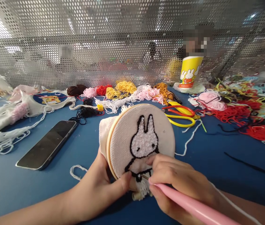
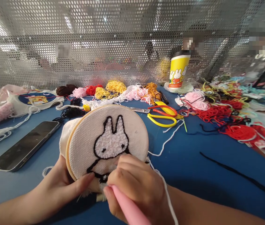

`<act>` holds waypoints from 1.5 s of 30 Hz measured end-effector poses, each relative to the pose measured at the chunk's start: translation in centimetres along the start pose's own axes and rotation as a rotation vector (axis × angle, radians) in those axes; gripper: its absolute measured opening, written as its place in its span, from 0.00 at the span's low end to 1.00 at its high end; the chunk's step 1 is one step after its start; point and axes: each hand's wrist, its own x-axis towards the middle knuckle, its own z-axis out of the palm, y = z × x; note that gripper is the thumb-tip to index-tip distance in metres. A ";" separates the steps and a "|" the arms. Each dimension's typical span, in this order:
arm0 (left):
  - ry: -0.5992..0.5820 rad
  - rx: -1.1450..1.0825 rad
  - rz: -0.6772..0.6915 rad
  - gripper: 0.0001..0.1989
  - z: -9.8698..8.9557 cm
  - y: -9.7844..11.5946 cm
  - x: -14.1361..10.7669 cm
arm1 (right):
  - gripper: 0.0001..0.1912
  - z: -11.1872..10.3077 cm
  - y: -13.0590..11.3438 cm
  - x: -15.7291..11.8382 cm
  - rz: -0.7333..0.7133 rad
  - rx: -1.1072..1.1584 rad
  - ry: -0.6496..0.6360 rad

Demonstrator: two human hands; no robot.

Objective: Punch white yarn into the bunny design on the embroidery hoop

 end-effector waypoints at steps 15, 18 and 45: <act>-0.295 0.021 -0.102 0.27 -2.4 0.5 2.3 | 0.05 0.8 1.2 0.2 -0.012 0.053 -0.076; -0.292 -0.011 -0.126 0.29 -2.7 0.7 2.7 | 0.06 0.3 1.0 0.1 0.020 0.131 -0.014; -0.205 -0.205 -0.113 0.30 -2.2 0.8 2.6 | 0.09 0.4 -0.1 0.0 0.075 0.136 0.149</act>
